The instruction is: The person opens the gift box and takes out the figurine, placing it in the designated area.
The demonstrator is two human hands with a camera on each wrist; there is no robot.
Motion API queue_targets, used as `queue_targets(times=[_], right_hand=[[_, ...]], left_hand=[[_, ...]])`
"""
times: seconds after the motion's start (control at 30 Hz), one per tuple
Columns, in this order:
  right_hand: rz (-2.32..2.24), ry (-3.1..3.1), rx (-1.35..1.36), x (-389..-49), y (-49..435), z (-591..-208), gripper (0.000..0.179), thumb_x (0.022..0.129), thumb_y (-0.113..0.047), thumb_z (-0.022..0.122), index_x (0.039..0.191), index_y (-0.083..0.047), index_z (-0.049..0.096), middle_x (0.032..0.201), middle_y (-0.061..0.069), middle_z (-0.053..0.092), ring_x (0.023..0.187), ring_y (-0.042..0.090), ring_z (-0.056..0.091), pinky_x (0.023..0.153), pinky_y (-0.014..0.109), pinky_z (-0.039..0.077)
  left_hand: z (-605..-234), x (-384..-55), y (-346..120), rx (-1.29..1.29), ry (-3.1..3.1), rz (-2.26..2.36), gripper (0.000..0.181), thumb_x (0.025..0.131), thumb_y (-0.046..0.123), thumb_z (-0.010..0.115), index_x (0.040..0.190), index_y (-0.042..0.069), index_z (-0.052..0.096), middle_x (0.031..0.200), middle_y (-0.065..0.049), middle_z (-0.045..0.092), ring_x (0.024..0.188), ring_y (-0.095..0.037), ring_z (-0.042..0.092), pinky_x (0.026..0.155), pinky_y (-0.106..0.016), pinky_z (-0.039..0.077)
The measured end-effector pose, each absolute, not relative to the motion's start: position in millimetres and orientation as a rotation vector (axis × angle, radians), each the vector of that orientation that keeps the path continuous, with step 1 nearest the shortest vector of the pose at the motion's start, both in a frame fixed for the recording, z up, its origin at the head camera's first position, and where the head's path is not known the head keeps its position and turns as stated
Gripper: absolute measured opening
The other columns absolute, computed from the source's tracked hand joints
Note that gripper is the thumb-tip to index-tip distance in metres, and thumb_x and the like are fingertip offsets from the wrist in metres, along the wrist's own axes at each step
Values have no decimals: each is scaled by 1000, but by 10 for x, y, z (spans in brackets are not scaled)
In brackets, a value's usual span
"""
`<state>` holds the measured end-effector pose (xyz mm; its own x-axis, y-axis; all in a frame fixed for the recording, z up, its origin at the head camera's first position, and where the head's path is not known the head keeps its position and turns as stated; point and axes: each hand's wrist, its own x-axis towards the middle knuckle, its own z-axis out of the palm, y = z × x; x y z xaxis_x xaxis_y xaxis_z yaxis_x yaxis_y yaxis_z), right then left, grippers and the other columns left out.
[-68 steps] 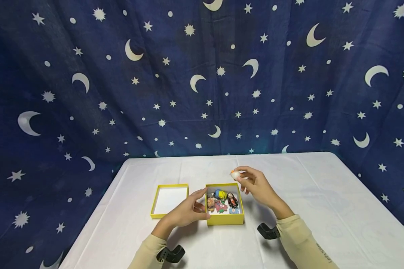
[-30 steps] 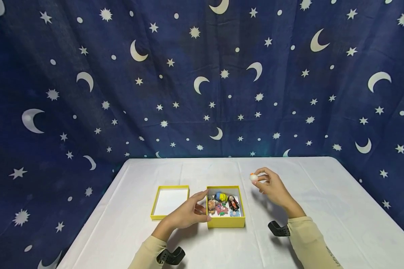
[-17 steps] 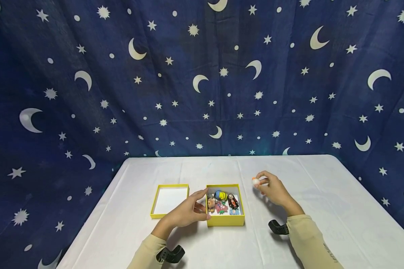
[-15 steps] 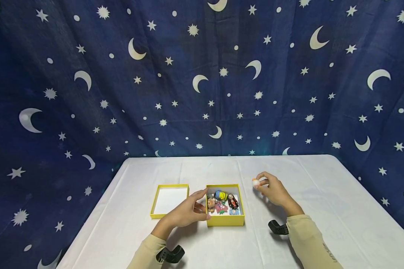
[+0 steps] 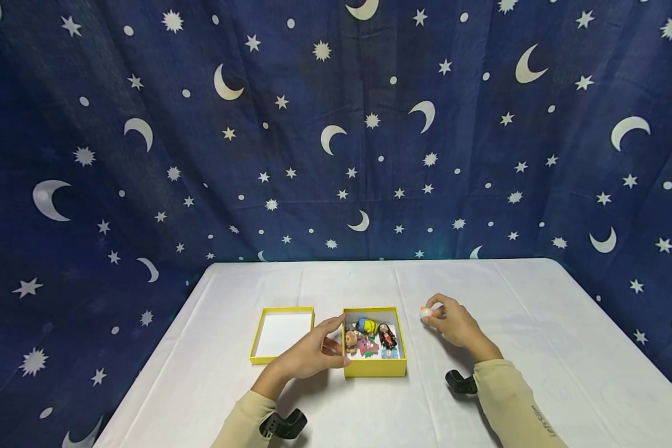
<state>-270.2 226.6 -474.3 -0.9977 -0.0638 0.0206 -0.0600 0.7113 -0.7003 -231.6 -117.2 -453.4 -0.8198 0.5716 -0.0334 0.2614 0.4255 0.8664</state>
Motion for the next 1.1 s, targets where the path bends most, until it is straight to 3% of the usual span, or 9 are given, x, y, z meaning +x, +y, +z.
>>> queue_targets(times=[0.33,0.53,0.8,1.1], right_hand=[[-961,3043,-128,-2679,2251,-4740,20,91,-23,73,105,-13,63,95,7,75,85,22,68,65,39,48],[-920,3073,-153,-2678,2234,-4752,19,90,-21,74,104,-15,62,91,3,74,82,20,66,64,37,46],[-962,3083,-220,-2673,2229,-4805,21,90,-14,74,104,-14,59,80,0,65,70,15,53,62,32,40],[-1019,3092,-269,-2681,2237,-4834,22,86,-12,77,99,-12,59,82,1,61,72,14,51,63,31,38]], left_hand=[[-4529,-2310,-1172,731,2353,1358,91,88,16,78,161,6,25,165,-22,26,108,-21,63,96,-40,54],[-4534,-2313,-1174,727,2359,1348,91,89,17,78,161,8,24,165,-22,24,107,-20,64,96,-38,54],[-4539,-2309,-1169,731,2344,1361,90,89,17,77,161,7,24,166,-22,23,107,-20,64,97,-42,54],[-4549,-2312,-1171,730,2352,1365,90,89,18,78,161,9,25,165,-21,26,107,-21,65,97,-43,54]])
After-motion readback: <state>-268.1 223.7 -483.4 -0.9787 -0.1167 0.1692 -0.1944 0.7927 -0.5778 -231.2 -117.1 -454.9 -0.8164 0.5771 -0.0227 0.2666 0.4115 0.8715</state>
